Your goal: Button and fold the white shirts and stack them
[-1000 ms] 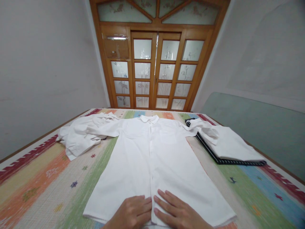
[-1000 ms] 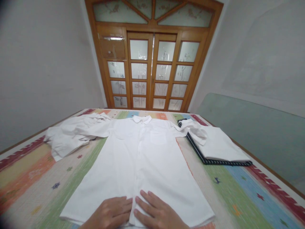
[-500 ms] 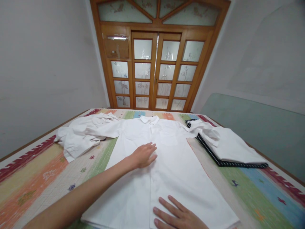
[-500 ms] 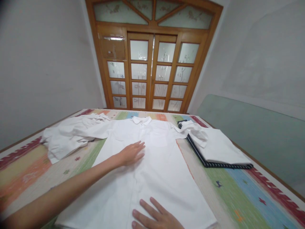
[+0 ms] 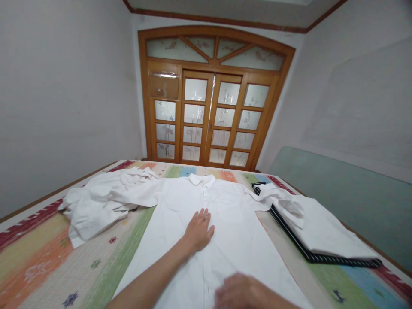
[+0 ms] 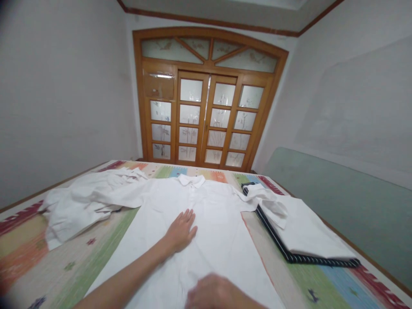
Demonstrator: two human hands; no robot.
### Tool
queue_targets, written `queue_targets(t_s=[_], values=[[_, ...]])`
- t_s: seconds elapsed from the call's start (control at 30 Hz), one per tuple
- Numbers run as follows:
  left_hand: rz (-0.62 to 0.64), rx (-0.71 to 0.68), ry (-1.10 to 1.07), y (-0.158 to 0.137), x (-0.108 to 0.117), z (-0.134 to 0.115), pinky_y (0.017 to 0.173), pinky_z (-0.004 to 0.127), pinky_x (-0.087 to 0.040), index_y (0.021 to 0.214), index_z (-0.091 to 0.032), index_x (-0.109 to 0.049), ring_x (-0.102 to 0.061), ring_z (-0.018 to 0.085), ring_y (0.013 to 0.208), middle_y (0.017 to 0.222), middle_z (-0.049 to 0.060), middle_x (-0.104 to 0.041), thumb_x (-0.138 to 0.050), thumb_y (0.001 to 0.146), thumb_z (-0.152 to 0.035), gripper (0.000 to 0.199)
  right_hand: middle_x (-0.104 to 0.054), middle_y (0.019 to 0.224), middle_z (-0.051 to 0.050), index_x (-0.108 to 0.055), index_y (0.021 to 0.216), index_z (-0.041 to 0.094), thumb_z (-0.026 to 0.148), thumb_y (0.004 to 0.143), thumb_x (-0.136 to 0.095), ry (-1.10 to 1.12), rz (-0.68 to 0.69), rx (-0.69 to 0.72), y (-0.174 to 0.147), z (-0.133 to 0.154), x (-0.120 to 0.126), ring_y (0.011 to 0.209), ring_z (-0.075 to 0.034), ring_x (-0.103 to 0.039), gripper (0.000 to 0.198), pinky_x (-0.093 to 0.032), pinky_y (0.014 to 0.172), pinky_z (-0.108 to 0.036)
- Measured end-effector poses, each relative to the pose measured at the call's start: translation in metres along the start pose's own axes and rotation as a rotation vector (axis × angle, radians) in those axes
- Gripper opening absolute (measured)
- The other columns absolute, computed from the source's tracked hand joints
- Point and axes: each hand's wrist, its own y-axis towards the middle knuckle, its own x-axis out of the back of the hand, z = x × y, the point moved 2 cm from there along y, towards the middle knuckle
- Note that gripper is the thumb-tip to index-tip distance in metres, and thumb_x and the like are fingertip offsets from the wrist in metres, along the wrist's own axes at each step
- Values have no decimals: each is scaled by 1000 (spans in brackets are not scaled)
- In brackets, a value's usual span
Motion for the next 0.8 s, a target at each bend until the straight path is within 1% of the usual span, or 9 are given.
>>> queue_targets(t_s=[0.17, 0.23, 0.3, 0.37, 0.43, 0.5, 0.6, 0.67, 0.8], values=[[-72, 153, 73, -3, 2, -5, 112, 43, -31, 137, -3, -49, -40, 29, 136, 142, 20, -48, -30, 95, -35, 56, -59, 133, -10, -61, 126, 23, 26, 96, -39, -35, -189, -280, 101, -125, 14, 124, -22, -54, 38, -40, 108, -45], [-72, 186, 63, -4, 3, -6, 113, 45, -30, 137, -1, -48, -41, 31, 135, 140, 21, -49, -31, 95, -36, 57, -56, 136, -12, -59, 130, 18, 24, 96, -34, -38, -176, -463, 132, -168, 4, 129, -22, -50, 42, -37, 110, -45], [-71, 203, 35, -5, 3, -6, 114, 45, -29, 137, -1, -47, -40, 30, 136, 142, 21, -47, -31, 95, -36, 58, -50, 142, -15, -55, 133, 12, 26, 98, -30, -46, -56, -609, 153, -198, -16, 134, -22, -44, 46, -33, 112, -42], [-79, 214, 16, -6, 2, -6, 114, 44, -29, 138, -2, -47, -39, 30, 137, 143, 20, -46, -30, 95, -37, 58, -41, 149, -13, -48, 140, 12, 28, 98, -29, -116, 40, -673, 165, -215, -39, 140, -25, -34, 48, -27, 114, -44], [-89, 220, 12, -6, 1, -6, 114, 44, -29, 139, -3, -47, -38, 29, 137, 144, 18, -45, -29, 95, -38, 58, -32, 154, -11, -41, 145, 15, 32, 99, -28, -203, 66, -722, 173, -225, -56, 143, -26, -27, 51, -22, 115, -47], [-96, 221, 10, -6, -1, -5, 114, 43, -30, 139, -4, -47, -38, 28, 137, 144, 17, -45, -29, 95, -38, 59, -27, 156, -10, -37, 147, 17, 34, 100, -24, -253, 73, -749, 179, -233, -66, 144, -25, -24, 52, -21, 115, -48], [-93, 226, -1, -6, -2, -5, 115, 43, -29, 139, -4, -47, -37, 27, 138, 144, 17, -45, -30, 95, -39, 59, -30, 155, -9, -37, 147, 18, 31, 100, -20, -266, 77, -757, 186, -248, -69, 143, -22, -26, 51, -22, 114, -46], [-89, 231, -10, -6, -3, -5, 116, 42, -27, 139, -4, -47, -37, 27, 138, 145, 17, -45, -30, 95, -39, 58, -37, 152, -8, -41, 144, 20, 28, 100, -21, -260, 29, -758, 189, -260, -66, 140, -21, -32, 49, -26, 112, -44], [-86, 236, -25, -5, -5, -5, 117, 43, -25, 140, -6, -47, -34, 27, 139, 147, 15, -43, -30, 96, -40, 58, -50, 143, -7, -55, 132, 21, 24, 99, -24, -271, -203, -785, 193, -283, -56, 127, -21, -47, 46, -37, 105, -37]])
